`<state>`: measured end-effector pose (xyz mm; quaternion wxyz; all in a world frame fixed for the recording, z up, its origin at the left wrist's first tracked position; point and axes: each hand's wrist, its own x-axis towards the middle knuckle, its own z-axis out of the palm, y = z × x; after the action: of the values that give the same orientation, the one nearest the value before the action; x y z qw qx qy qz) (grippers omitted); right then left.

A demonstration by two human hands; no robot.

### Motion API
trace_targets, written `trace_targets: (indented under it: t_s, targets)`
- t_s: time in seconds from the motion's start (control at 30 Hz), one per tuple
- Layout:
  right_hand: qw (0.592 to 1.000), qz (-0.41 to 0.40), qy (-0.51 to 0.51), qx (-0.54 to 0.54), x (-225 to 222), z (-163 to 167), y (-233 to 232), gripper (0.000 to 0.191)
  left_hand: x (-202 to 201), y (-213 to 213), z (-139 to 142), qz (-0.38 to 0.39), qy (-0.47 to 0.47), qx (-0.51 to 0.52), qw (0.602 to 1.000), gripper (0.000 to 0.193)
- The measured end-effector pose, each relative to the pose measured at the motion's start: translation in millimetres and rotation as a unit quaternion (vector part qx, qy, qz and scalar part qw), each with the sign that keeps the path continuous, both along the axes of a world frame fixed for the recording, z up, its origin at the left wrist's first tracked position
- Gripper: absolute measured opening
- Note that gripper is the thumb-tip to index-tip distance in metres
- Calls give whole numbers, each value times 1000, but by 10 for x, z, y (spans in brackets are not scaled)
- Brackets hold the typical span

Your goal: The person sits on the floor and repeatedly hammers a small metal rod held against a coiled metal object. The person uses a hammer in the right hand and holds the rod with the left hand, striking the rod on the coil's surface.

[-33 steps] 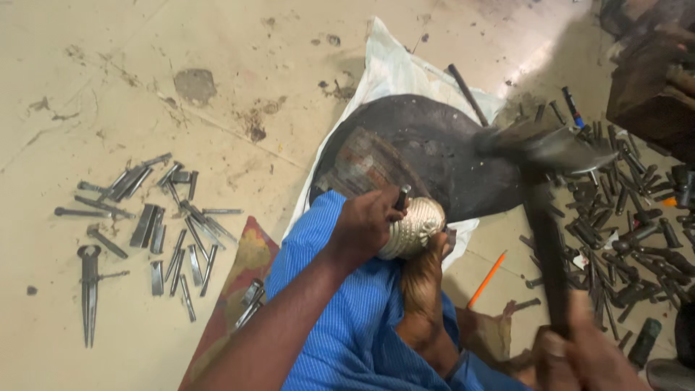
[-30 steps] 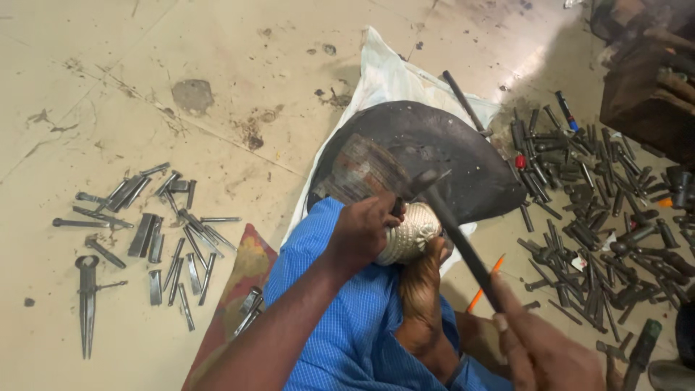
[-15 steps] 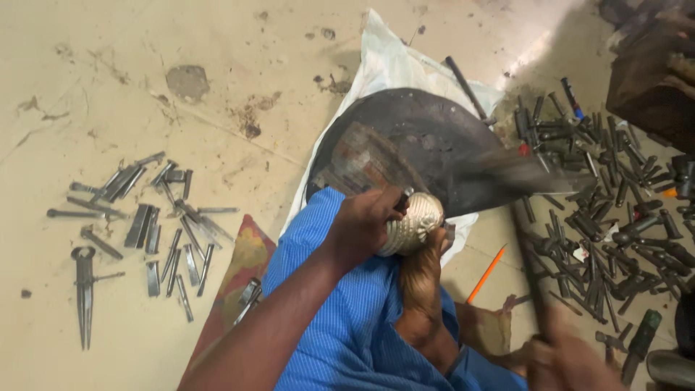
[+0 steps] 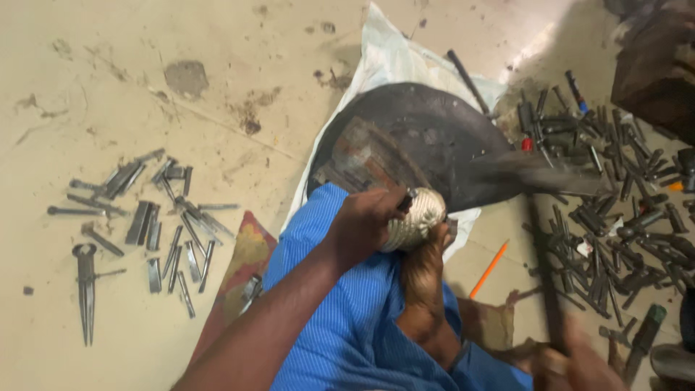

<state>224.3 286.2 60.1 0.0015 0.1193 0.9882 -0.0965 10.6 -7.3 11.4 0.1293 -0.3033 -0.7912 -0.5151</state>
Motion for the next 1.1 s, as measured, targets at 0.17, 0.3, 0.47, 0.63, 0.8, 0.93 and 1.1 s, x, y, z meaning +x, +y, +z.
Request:
trace_targets:
  t_s: [0.17,0.3,0.47,0.63,0.8,0.93,1.1]
  targets:
    - [998,41,-9,47,-12,-25,-81,50,4,-8,3,-16,-4,-22,1000,22]
    - [999,1,-13,30,24,-10,-17,49,19,-27,17,-15,7,-28,999,28]
    - [995,51,-17,80,8,-237,-46,48,12,-38,39,-46,-12,-25,999,28]
    - [994,17,-36,98,14,-66,-119,47,33,-52,32,-41,3,-28,999,33]
    - [820,148,-87,546,-750,-857,-826,46,30,-50,18,-58,-8,-33,998,29]
    - [719,157,-99,670,-955,-1217,-929,45,31,-51,9,-50,17,-35,998,31]
    - [984,21,-59,167,-314,209,-606,44,30,-62,-10,-68,19,-37,997,33]
